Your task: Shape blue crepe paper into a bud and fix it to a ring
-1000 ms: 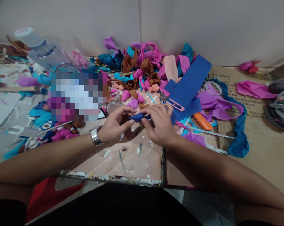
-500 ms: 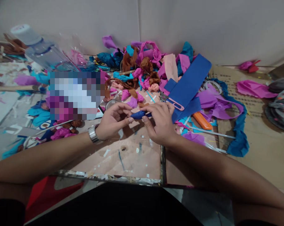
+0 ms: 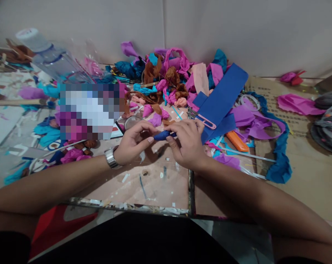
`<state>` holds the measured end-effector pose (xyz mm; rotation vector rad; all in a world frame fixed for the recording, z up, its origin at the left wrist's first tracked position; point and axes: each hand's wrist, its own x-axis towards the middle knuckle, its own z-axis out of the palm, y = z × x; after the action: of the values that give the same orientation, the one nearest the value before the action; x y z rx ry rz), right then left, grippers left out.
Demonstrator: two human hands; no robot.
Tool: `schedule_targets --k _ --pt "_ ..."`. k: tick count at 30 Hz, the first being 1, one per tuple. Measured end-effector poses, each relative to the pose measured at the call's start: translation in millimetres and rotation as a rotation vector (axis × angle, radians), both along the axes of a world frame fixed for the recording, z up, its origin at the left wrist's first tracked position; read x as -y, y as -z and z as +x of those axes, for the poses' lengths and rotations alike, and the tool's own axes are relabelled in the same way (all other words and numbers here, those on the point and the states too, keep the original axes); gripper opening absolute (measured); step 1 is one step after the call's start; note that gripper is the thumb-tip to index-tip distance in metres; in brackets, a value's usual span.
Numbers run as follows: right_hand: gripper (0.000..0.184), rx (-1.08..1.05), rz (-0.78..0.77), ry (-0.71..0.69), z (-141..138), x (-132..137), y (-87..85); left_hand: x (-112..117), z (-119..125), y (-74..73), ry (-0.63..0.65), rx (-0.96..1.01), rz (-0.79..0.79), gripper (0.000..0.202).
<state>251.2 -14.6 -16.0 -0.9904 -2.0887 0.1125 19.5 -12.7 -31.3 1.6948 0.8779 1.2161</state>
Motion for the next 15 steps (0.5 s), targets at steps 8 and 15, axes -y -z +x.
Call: schedule_targets --k 8,15 --pt "0.019 0.184 -0.008 -0.160 -2.4 1.4 -0.2 3.7 2.5 -0.6 0.080 -0.014 0.040 0.042" --pt "0.021 0.138 0.047 -0.151 -1.4 0.8 0.4 4.4 3.4 -0.5 0.063 -0.006 0.078 0.041"
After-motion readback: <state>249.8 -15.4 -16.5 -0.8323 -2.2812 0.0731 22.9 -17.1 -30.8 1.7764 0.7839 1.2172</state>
